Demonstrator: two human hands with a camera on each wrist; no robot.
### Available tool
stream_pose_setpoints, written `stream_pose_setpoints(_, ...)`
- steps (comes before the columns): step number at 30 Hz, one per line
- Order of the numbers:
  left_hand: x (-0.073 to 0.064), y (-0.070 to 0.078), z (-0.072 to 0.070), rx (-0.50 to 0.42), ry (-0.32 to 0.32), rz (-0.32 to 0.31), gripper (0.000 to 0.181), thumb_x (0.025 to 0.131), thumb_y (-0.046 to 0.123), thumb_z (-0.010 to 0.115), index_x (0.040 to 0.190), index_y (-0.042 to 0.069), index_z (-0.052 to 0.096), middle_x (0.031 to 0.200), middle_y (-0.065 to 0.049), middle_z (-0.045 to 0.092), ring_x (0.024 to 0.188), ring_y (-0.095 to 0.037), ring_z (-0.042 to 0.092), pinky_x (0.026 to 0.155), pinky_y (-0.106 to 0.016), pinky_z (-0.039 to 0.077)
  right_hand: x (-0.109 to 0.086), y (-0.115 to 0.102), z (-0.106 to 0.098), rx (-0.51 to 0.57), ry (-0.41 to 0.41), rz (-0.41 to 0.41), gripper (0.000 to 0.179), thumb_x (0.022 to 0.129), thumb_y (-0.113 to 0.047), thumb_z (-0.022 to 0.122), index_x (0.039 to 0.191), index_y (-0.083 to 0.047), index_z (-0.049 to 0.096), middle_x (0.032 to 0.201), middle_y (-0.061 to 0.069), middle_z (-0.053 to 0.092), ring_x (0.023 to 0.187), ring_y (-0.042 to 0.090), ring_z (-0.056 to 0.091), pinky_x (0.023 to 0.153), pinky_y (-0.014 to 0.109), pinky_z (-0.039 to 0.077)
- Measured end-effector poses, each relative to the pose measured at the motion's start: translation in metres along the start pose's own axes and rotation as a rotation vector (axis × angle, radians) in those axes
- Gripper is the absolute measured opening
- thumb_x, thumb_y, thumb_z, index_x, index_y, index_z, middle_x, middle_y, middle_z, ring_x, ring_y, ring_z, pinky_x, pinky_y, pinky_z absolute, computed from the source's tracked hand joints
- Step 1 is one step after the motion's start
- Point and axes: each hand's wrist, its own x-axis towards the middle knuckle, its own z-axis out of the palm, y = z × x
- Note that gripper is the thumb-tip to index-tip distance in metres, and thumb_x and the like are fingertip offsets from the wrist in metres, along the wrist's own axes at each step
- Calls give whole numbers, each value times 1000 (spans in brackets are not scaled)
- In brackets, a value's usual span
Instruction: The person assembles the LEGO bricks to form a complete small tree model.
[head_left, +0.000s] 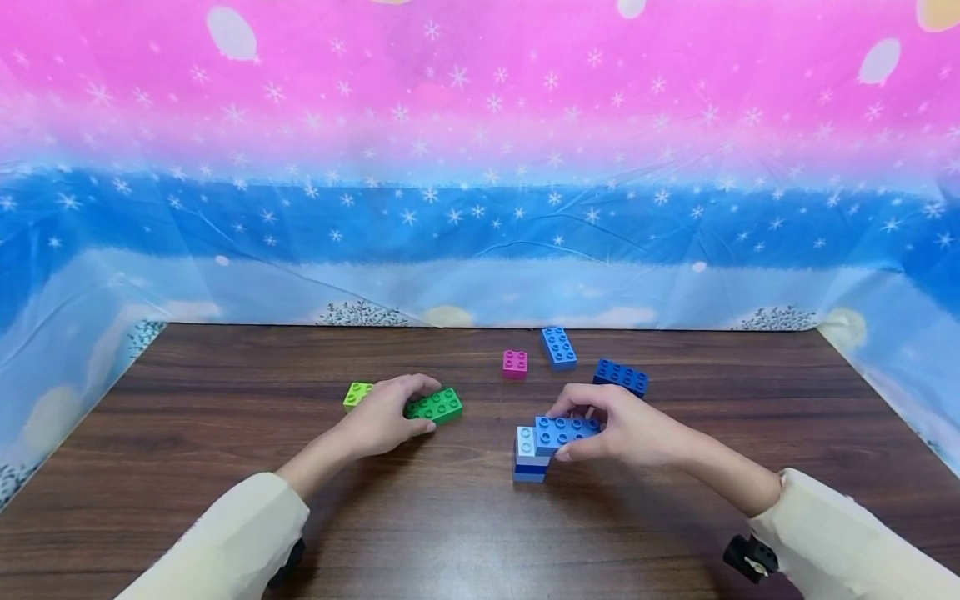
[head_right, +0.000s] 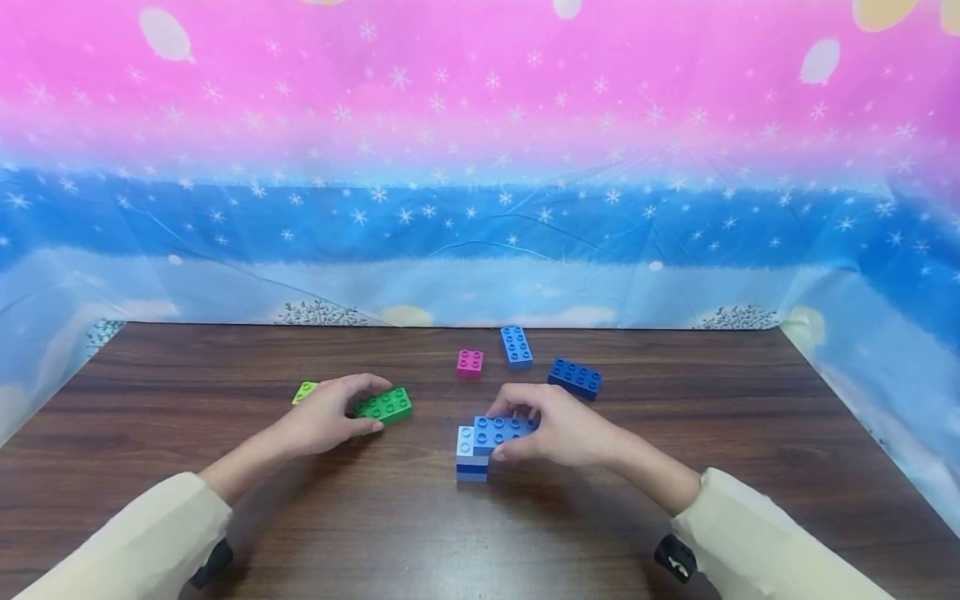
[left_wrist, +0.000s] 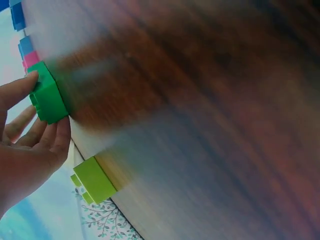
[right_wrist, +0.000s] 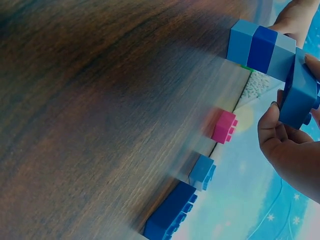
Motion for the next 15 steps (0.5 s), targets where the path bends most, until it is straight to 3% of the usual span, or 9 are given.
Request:
stream_pose_setpoints(8, -2, 10, -8, -20, 14, 27, 39, 83, 8, 67, 119, 2, 55, 115, -10, 58, 103, -23, 54, 84, -39, 44, 0, -1, 0, 5, 0, -4, 30, 79, -26, 72, 104, -19, 60, 97, -2, 56, 86, 20, 50, 71, 30, 44)
stream_pose_setpoints(15, -6, 32, -17, -51, 32, 97, 37, 81, 9, 69, 115, 3, 58, 111, -7, 60, 91, -18, 55, 77, -33, 46, 0, -1, 0, 4, 1, -4, 29, 79, -26, 72, 104, -19, 60, 96, -2, 56, 84, 20, 49, 70, 30, 43)
